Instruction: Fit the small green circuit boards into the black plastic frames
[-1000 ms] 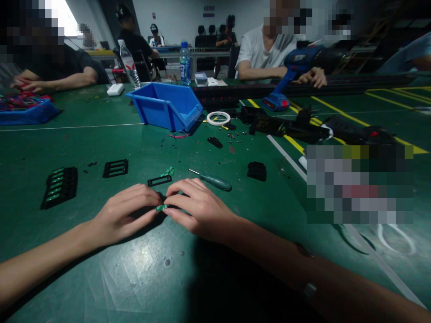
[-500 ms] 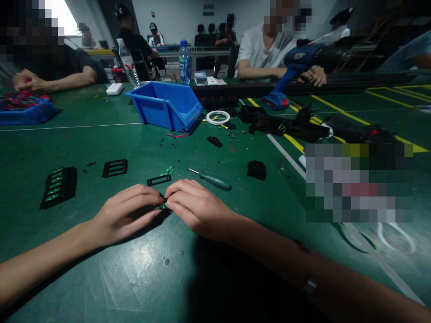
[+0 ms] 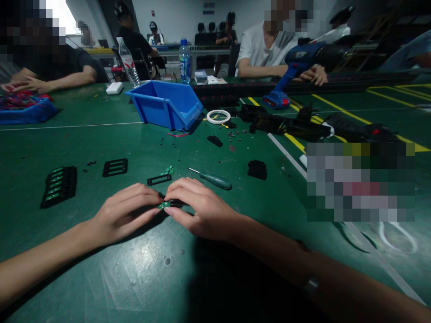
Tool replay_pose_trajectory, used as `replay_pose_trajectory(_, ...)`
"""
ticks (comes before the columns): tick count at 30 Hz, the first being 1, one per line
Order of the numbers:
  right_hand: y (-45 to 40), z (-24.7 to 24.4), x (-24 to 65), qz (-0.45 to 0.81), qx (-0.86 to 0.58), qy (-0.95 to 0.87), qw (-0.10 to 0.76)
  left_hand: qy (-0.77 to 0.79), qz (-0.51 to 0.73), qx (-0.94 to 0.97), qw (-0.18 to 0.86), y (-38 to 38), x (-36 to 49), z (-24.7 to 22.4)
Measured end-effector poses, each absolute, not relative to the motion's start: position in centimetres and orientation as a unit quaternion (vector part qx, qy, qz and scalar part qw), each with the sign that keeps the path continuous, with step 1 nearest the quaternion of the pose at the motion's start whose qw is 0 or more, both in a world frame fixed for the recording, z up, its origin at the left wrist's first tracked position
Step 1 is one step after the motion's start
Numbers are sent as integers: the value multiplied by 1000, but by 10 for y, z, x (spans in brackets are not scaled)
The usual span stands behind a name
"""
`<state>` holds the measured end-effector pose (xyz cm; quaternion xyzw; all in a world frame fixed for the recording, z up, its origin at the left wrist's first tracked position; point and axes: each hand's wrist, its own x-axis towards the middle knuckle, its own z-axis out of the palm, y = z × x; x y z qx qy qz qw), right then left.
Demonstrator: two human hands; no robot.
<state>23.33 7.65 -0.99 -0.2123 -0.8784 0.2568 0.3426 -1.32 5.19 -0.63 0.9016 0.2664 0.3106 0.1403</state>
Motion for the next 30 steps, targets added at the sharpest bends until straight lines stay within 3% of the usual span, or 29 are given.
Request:
replay_pose_trajectory(5,77,-11,233,255,-209,-877,350,278,307,899,145,51,-14,-6)
replay_pose_trajectory(12,84,-10,232,269,-297,-809,430,357,287,877,144,53,-12,-6)
replay_pose_trajectory(19,88,-10,232,277,-311,-810,413,368,221,892,141,54,-12,-8)
replay_pose_trajectory(30,87,-12,233,294,-304,-828,368,357,215,895,159,55,-11,-6)
